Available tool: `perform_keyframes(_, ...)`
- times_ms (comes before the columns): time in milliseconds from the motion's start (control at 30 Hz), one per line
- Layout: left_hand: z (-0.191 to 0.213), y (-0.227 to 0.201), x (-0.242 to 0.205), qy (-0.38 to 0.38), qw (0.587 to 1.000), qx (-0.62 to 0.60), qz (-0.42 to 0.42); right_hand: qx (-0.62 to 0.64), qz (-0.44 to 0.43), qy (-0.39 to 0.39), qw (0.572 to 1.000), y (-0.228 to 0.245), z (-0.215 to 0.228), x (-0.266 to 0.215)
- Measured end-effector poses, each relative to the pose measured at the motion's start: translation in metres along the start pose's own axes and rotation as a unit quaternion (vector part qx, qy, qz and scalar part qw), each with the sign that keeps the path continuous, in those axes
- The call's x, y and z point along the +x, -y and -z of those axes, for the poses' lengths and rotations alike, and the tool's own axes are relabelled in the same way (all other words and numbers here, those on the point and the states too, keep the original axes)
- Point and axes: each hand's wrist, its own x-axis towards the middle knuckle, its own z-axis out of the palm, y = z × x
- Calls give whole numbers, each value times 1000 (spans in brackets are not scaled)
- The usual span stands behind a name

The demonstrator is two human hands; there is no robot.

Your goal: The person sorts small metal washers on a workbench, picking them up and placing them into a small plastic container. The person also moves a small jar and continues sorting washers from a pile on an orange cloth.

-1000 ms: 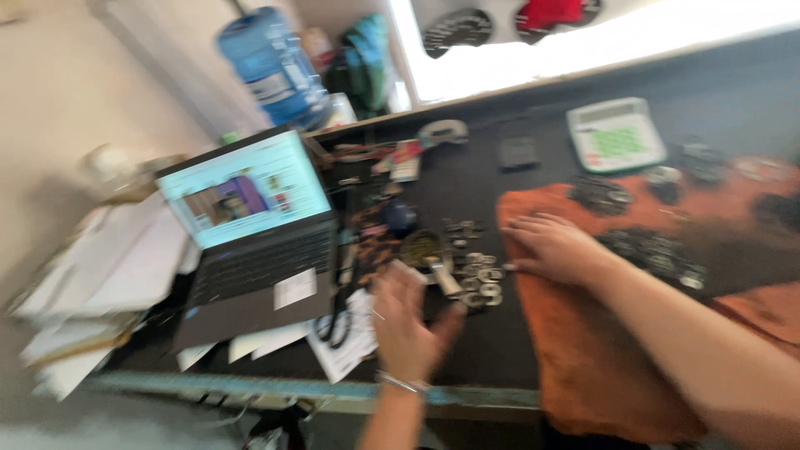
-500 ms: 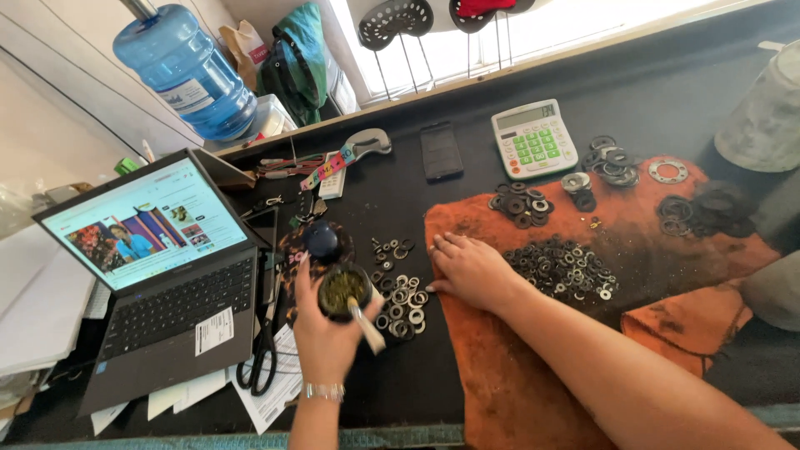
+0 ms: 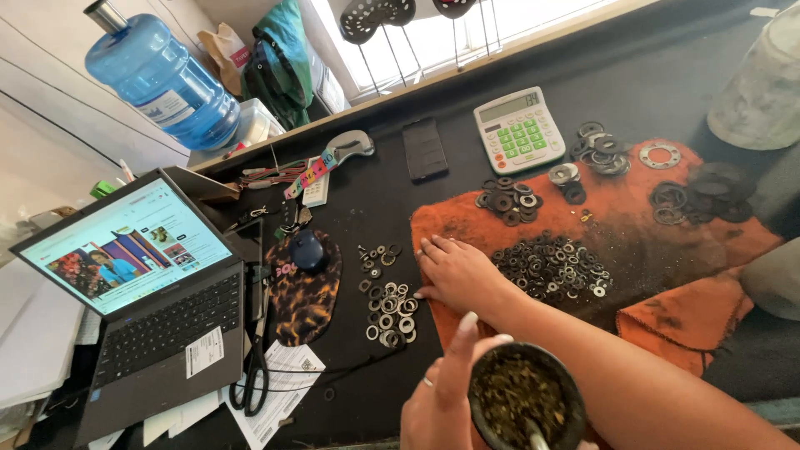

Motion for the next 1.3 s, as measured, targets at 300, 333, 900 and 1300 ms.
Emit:
perform_keyframes(300, 21, -56, -34, -188, 982, 28, -9, 5, 0, -7, 1000, -2, 4, 0)
perform_keyframes(333, 20, -54, -38, -191, 981, 29, -8, 4, 3, -8, 1000, -5, 5, 1)
perform_keyframes(900, 21, -1, -93, -32, 988, 46, 143, -7, 48, -235, 971, 14, 51, -6)
perform_keyframes(1300, 117, 154, 152, -374, 921, -34, 103, -67, -95, -282, 952, -6, 19, -6)
